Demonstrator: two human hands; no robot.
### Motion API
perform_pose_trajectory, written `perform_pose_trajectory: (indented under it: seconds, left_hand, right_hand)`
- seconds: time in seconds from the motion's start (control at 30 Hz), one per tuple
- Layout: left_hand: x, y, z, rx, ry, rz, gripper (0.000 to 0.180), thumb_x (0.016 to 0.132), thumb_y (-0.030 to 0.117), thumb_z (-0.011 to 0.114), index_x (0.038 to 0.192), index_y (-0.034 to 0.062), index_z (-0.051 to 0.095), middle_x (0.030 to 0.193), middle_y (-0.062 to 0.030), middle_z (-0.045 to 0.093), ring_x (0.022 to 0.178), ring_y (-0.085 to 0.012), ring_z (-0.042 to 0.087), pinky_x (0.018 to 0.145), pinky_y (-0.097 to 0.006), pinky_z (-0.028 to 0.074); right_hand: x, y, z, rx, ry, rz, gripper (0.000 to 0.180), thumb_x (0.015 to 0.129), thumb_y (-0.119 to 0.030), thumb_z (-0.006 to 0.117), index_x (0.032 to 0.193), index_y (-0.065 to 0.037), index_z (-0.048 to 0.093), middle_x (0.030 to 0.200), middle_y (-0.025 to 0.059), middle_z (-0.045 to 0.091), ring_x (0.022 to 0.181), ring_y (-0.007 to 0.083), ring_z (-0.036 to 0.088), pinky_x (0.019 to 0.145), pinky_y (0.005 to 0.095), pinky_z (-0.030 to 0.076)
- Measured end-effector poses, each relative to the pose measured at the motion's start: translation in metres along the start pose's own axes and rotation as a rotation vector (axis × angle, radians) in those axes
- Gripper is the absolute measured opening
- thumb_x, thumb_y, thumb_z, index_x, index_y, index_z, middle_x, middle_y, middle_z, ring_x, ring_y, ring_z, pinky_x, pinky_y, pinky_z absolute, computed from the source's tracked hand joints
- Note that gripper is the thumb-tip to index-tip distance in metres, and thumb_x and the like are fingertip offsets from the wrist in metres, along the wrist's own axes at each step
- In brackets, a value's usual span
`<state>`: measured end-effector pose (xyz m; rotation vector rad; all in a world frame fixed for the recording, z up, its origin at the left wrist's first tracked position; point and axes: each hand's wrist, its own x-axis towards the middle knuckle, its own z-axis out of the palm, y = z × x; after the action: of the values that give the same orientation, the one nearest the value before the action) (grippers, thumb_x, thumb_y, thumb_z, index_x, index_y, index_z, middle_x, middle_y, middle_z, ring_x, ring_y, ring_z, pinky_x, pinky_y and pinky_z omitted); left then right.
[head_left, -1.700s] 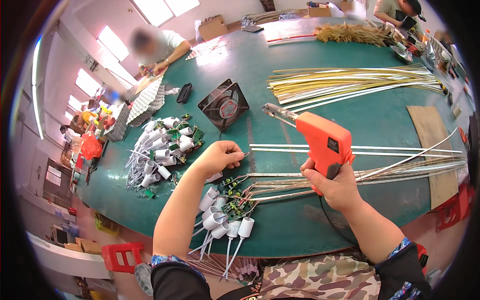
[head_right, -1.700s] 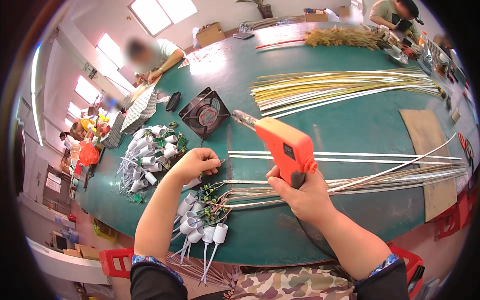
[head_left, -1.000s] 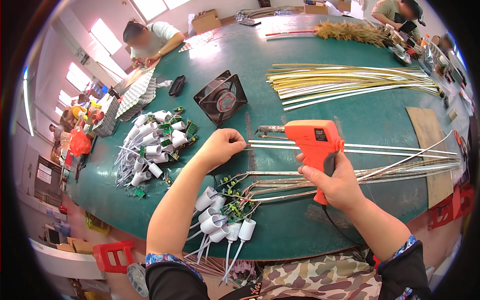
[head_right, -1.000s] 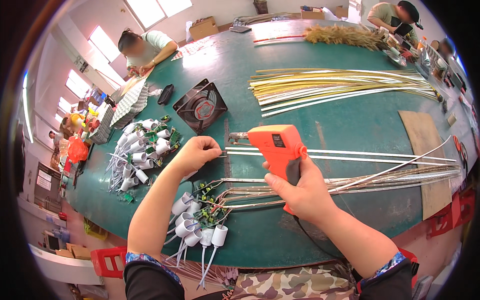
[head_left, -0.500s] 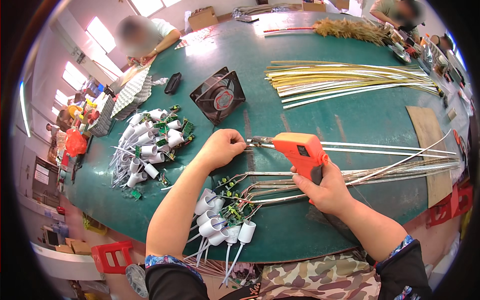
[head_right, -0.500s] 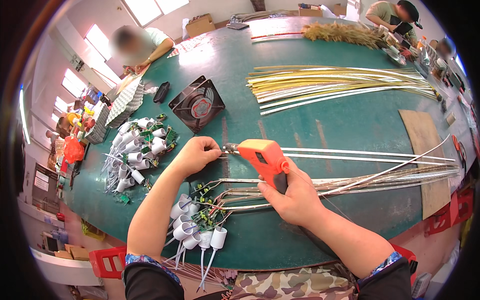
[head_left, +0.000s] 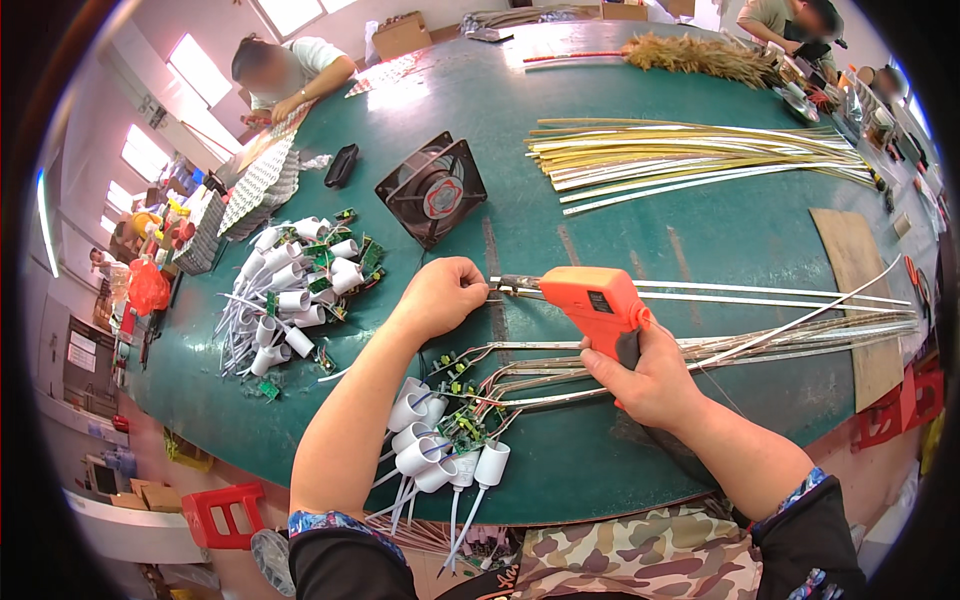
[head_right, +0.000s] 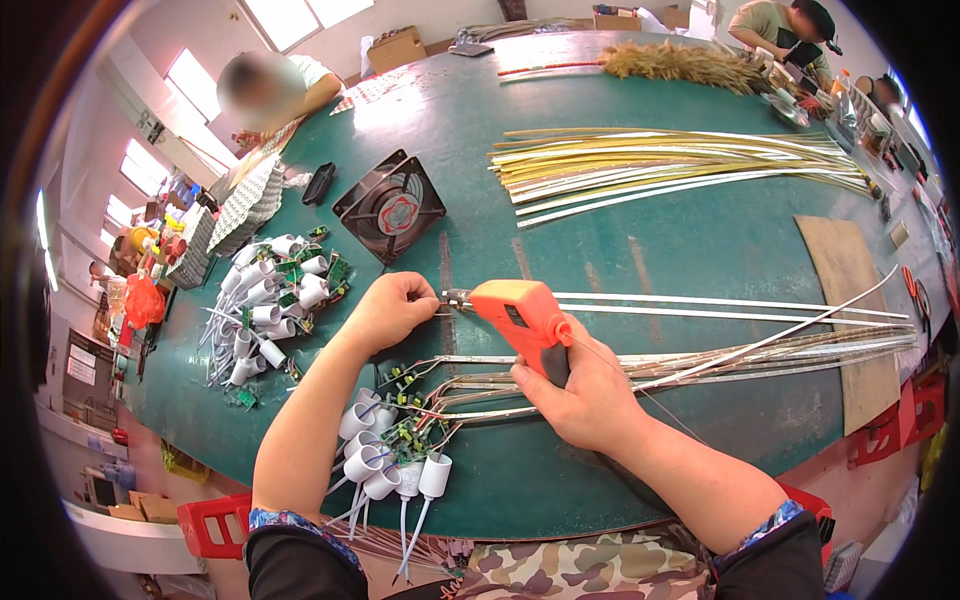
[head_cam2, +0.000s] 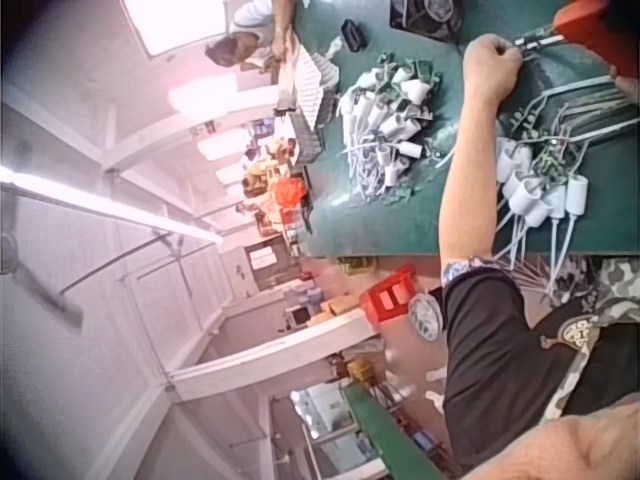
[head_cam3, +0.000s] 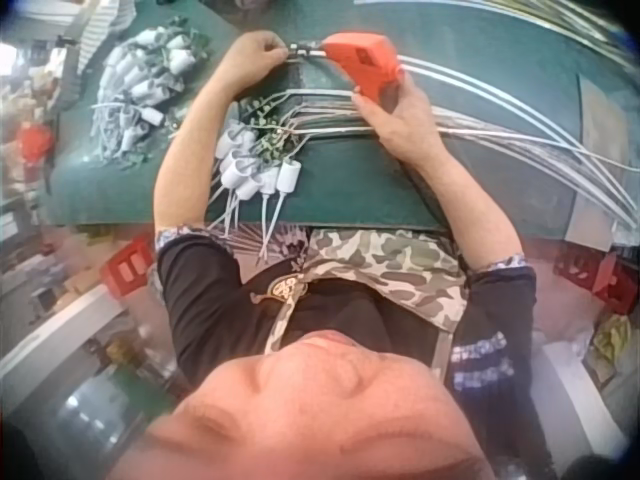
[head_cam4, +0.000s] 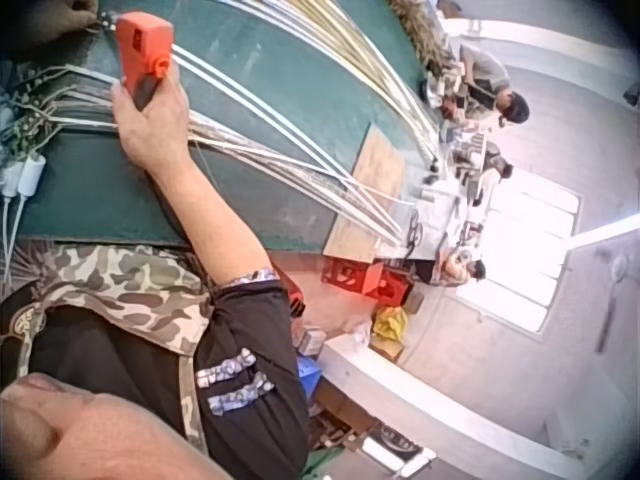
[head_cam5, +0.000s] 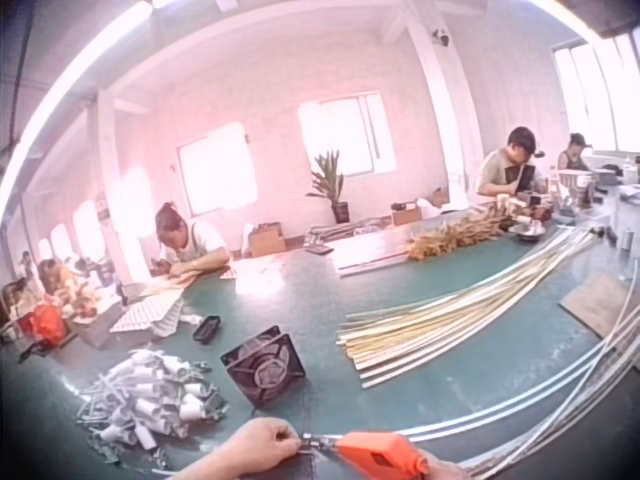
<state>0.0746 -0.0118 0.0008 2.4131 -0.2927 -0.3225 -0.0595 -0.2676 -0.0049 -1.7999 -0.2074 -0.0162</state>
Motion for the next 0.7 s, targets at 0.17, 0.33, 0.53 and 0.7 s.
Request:
perform_pose_trajectory:
  seconds: [0.17,0.33,0.53,0.7]
  left_hand:
    - [0.0005,0.0020,0.0006,0.038,0.010,-0.014,0.018,0.083,0.017,0.068,0.085,-0.0007,0.068,0.065,-0.0037,0.059,0.063,-0.0109,0.052,0.059,-0.031,0.044]
    - [0.0005,0.0005,0.0010,0.040,0.016,-0.004,0.018,0.082,0.017,0.069,0.084,-0.0008,0.068,0.065,-0.0047,0.060,0.063,-0.0115,0.053,0.059,-0.031,0.045]
    - [0.0008,0.0023,0.0004,0.031,0.009,-0.010,0.018,0.082,0.017,0.069,0.085,-0.0012,0.069,0.066,-0.0051,0.060,0.063,-0.0118,0.053,0.060,-0.031,0.045]
    - [0.0013,0.0006,0.0005,0.027,0.004,-0.009,0.018,0.082,0.017,0.069,0.085,-0.0013,0.069,0.066,-0.0049,0.060,0.064,-0.0118,0.053,0.060,-0.031,0.045]
  right_hand:
    - [-0.0008,-0.0007,-0.0002,-0.048,0.012,0.000,0.045,0.089,-0.022,0.068,0.125,-0.002,0.052,0.103,0.0163,0.065,0.095,0.0326,0.064,0.087,0.0399,0.049]
    - [-0.0021,-0.0053,-0.0041,0.009,-0.001,0.045,0.044,0.089,-0.021,0.068,0.126,-0.001,0.053,0.106,0.0155,0.066,0.097,0.0282,0.065,0.087,0.0381,0.049]
    - [-0.0023,-0.0043,-0.0036,0.092,0.040,-0.021,0.041,0.089,-0.020,0.068,0.123,-0.001,0.054,0.104,0.0132,0.067,0.095,0.0254,0.065,0.088,0.0369,0.050]
    - [-0.0015,-0.0051,-0.0042,0.056,0.026,-0.018,0.040,0.089,-0.020,0.068,0.122,-0.001,0.055,0.105,0.0132,0.067,0.097,0.0257,0.065,0.089,0.0365,0.049]
